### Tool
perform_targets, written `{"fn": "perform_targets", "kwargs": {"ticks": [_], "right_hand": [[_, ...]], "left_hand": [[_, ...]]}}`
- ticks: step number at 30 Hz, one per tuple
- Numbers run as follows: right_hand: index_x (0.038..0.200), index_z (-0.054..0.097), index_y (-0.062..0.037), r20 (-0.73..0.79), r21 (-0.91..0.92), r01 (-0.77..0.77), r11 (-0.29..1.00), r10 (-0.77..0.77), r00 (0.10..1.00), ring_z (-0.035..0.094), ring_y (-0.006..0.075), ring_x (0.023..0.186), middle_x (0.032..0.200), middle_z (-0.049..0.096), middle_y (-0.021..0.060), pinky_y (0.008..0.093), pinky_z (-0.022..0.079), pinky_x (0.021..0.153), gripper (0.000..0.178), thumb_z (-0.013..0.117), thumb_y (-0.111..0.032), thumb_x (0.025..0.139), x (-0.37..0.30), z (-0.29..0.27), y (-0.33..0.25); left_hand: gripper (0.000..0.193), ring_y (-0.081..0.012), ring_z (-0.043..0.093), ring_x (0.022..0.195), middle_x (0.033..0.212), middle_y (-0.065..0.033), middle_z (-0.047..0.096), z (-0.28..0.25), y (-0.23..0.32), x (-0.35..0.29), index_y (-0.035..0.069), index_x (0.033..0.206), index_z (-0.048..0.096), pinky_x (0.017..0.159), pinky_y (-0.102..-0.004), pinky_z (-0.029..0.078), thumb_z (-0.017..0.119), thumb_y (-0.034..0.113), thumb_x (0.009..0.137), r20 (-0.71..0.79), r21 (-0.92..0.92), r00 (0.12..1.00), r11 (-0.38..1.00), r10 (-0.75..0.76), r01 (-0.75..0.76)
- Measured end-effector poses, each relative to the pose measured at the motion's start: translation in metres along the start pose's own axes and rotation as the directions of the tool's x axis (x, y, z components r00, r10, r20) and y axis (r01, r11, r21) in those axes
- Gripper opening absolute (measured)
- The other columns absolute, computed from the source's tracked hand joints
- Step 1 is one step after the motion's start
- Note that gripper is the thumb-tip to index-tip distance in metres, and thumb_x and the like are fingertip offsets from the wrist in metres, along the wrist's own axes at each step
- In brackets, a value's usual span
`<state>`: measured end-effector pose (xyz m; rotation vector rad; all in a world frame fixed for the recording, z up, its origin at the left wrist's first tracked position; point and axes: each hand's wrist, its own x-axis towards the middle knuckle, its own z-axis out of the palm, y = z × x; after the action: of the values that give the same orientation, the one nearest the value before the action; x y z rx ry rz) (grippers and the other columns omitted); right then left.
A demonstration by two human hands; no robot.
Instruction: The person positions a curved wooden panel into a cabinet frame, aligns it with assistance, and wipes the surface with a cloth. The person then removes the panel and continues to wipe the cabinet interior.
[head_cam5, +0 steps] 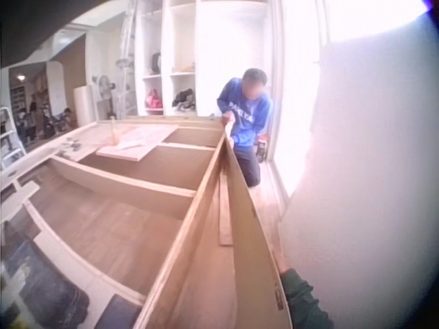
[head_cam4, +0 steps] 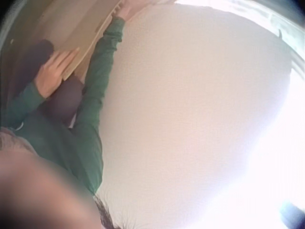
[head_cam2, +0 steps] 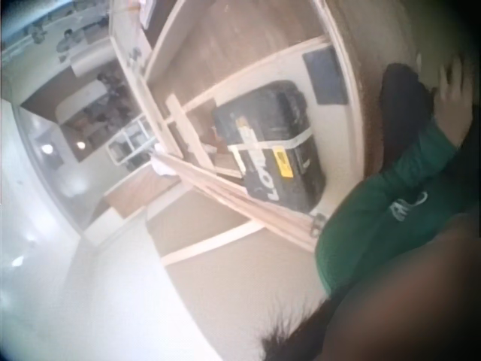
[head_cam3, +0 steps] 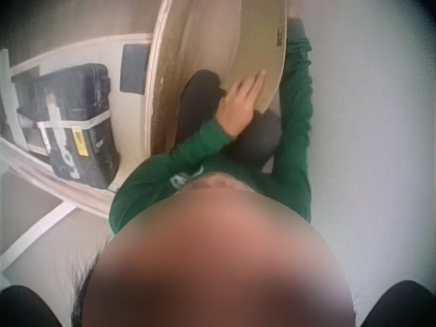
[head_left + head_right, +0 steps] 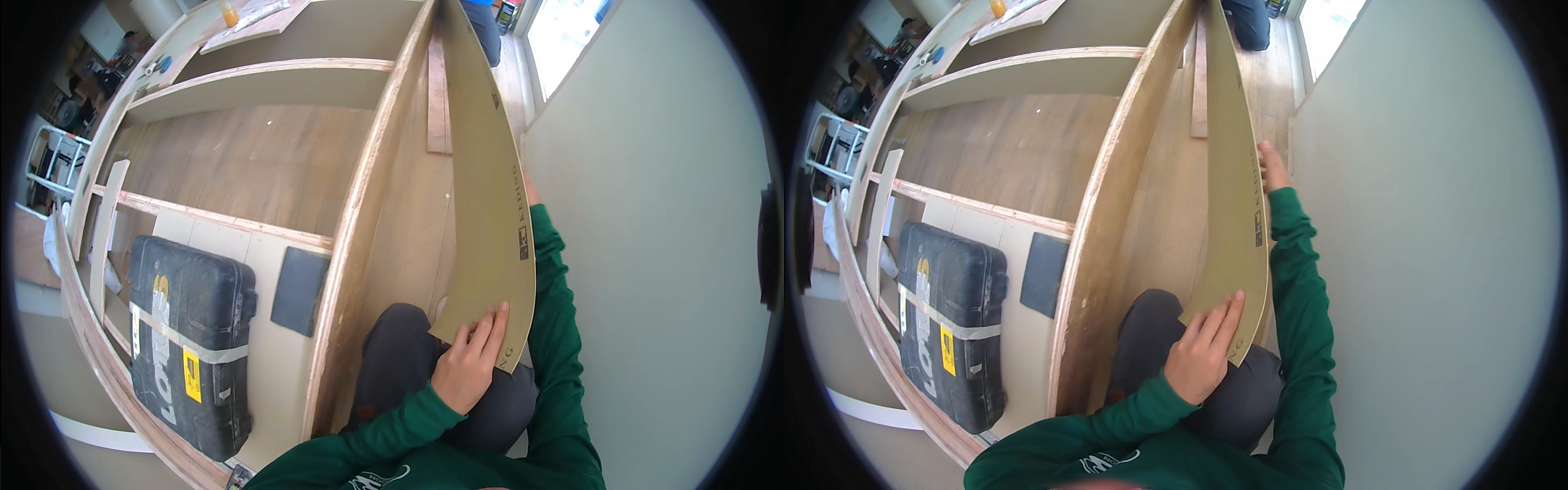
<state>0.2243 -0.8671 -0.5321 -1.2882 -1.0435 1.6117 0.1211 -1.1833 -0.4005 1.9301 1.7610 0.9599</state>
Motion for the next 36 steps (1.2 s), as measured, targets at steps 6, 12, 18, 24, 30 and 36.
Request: {"fn": "perform_targets", "kwargs": {"ticks": [6,12,18,24,30,36], "right_hand": [[0.131,0.045,-0.0065,0.230,0.238,-0.311,0.920,0.258,0.939,0.057,0.0110,0.067,0.081,0.056,0.0030,0.0221,0.048,0.058,0.051,0.044,-0.044,0.096,0.003,0.001,0.057],[0.127,0.048,-0.0056,0.445,0.282,-0.505,0.815,0.355,0.822,0.055,0.0112,0.067,0.081,0.055,0.0030,0.0221,0.047,0.058,0.045,0.046,-0.039,0.097,-0.017,0.018,0.056],[0.119,0.051,-0.0045,0.704,0.498,-0.635,0.591,0.152,0.694,0.052,0.0113,0.065,0.079,0.053,0.0027,0.0220,0.045,0.056,0.034,0.048,-0.031,0.097,-0.008,0.000,0.081],[0.100,0.054,-0.0030,0.803,0.576,-0.741,0.344,-0.070,0.592,0.043,0.0109,0.058,0.071,0.044,0.0015,0.0217,0.040,0.051,0.020,0.051,-0.023,0.096,-0.005,-0.016,0.096],[0.100,0.052,-0.0026,0.809,0.570,-0.755,0.325,-0.062,0.584,0.044,0.0116,0.060,0.073,0.045,0.0027,0.0229,0.041,0.052,0.021,0.050,-0.023,0.096,-0.011,-0.013,0.079],[0.103,0.053,-0.0038,0.854,0.509,-0.766,0.391,-0.121,0.506,0.050,0.0143,0.067,0.081,0.050,0.0051,0.0247,0.045,0.058,0.022,0.050,-0.025,0.096,0.020,-0.036,0.134]], "left_hand": [[0.064,-0.0267,0.057,0.088,0.117,-0.0127,0.057,0.015,0.017,0.009,-0.002,0.135,0.045,0.078,-0.0311,0.052,0.053,-0.005,0.072,0.015,0.054,0.999,0.997,0.048,-0.049],[0.061,-0.0263,0.057,0.090,0.117,-0.0152,0.057,0.020,0.025,0.015,-0.003,0.134,0.046,0.080,-0.0293,0.052,0.053,-0.003,0.074,0.100,0.080,0.994,0.996,0.040,-0.048],[0.062,-0.0283,0.056,0.087,0.120,-0.0182,0.056,0.031,0.037,0.028,-0.006,0.133,0.046,0.080,-0.0312,0.051,0.053,-0.005,0.071,0.114,-0.016,0.991,0.997,0.074,-0.073],[0.065,-0.0336,0.056,0.088,0.114,-0.0207,0.054,0.038,0.043,0.034,-0.010,0.133,0.042,0.079,-0.0366,0.050,0.060,-0.006,0.070,0.125,-0.115,0.988,0.990,0.094,-0.079],[0.064,-0.0328,0.057,0.088,0.115,-0.0205,0.055,0.039,0.042,0.033,-0.010,0.132,0.043,0.078,-0.0360,0.050,0.061,-0.006,0.071,0.102,-0.103,0.990,0.991,0.096,-0.086],[0.063,-0.0316,0.057,0.087,0.116,-0.0191,0.055,0.043,0.042,0.032,-0.009,0.132,0.045,0.078,-0.0348,0.050,0.060,-0.002,0.071,0.075,-0.070,0.991,0.992,0.108,-0.103]]}}
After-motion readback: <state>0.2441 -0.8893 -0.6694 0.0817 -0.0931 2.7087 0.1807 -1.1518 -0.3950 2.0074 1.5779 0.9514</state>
